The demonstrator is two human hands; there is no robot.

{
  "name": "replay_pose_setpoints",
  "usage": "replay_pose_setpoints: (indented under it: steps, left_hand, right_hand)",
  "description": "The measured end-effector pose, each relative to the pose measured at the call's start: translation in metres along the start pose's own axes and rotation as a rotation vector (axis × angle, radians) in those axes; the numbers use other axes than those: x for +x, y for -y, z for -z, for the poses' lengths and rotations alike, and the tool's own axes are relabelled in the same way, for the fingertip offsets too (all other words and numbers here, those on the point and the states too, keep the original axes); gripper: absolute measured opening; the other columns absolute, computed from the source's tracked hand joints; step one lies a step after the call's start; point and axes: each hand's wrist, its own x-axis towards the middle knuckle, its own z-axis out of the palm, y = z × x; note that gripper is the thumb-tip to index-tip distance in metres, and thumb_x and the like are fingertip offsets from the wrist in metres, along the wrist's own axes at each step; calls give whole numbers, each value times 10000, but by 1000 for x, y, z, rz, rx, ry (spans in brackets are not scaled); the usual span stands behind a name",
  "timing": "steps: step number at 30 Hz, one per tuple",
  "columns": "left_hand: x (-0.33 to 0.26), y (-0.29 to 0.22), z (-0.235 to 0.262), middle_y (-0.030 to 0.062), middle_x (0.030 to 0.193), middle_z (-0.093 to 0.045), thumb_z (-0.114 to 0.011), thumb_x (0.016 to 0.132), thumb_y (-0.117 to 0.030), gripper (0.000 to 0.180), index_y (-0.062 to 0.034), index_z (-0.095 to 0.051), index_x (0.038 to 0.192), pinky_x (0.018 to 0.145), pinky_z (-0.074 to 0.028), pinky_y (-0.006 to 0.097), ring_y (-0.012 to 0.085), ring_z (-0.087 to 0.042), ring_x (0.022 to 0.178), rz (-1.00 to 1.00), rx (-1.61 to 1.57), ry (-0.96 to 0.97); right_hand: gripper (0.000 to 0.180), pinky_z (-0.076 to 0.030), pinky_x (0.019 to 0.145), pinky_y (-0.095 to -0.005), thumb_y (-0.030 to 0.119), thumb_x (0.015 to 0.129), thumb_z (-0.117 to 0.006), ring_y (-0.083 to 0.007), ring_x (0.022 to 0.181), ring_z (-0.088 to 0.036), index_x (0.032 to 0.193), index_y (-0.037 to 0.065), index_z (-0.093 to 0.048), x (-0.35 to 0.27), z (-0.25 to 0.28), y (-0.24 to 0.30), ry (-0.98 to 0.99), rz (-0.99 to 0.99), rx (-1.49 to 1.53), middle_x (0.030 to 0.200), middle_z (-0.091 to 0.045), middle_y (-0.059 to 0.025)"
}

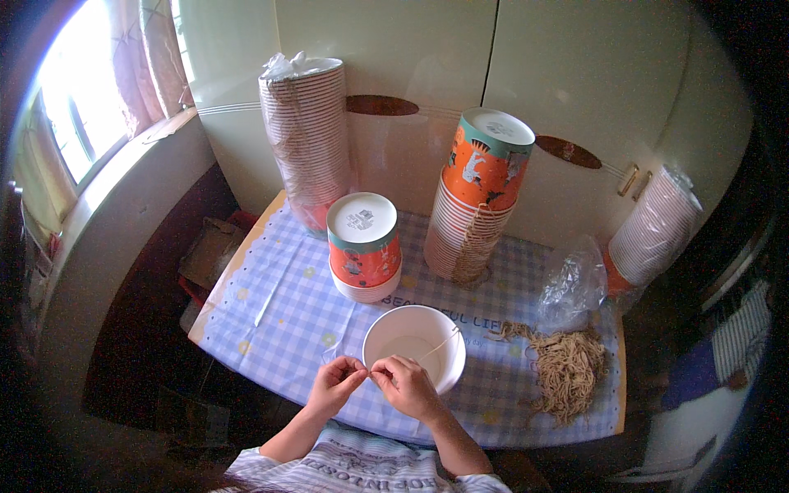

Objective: Tying elastic strings to paper bowls for assembly.

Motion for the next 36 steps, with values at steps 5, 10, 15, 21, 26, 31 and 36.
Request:
replay_pose_setpoints:
  steps: [5, 10, 15, 21, 26, 31, 36]
  left_hand:
    - [1, 2, -1, -33, 736, -514, -563, 853, -75, 79, -4, -529, 864, 579, -355, 156, 17, -445, 664, -51, -30, -45]
    - [2, 2, 1, -38, 718, -495, -556, 857, -79, 78, -13, -515, 846, 569, -348, 161, 18, -429, 643, -79, 13, -76]
    - [2, 0, 2, -38, 725, -493, -557, 855, -80, 82, -17, -506, 846, 568, -351, 165, 22, -423, 632, -118, 11, -106]
    - [0, 1, 6, -15, 763, -524, -559, 851, -72, 86, -14, -505, 884, 585, -378, 169, 32, -466, 656, -154, 56, -50]
    - [-4, -6, 5, -12, 760, -535, -573, 841, -74, 115, -7, -517, 915, 575, -386, 169, 28, -481, 665, 53, -20, 56]
    - [-4, -3, 3, -31, 719, -522, -576, 833, -70, 93, 2, -538, 877, 539, -362, 156, 7, -450, 625, 15, 94, 24]
    - [-3, -3, 0, -64, 638, -476, -582, 824, -67, 83, 3, -552, 856, 472, -298, 156, -11, -384, 548, 23, 167, -17]
  right_hand:
    - [65, -456, 641, -359, 75, 764, -601, -271, 723, -590, 795, 33, -562, -1, -1, -1, -10, -8, -4, 755, -593, -97]
    - [70, -455, 640, -363, 80, 764, -603, -275, 725, -590, 793, 33, -561, 0, -1, -1, -12, -6, -8, 756, -596, -97]
    - [62, -481, 632, -327, 59, 770, -595, -246, 737, -604, 814, 18, -579, -1, 0, 0, 13, -40, -29, 778, -601, -97]
    - [77, -459, 634, -347, 96, 762, -615, -259, 713, -594, 795, 41, -573, -1, -1, 0, -33, -30, -13, 758, -599, -91]
    - [71, -457, 654, -348, 100, 762, -615, -257, 727, -594, 791, 50, -575, -2, -1, -1, -39, 10, -5, 762, -598, -85]
    - [66, -453, 672, -354, 105, 760, -617, -259, 739, -591, 790, 60, -579, -2, -1, -2, -41, 21, -8, 765, -600, -79]
    - [69, -451, 672, -341, 109, 758, -619, -236, 706, -594, 792, 61, -582, -3, -1, -3, -35, 28, -7, 767, -605, -68]
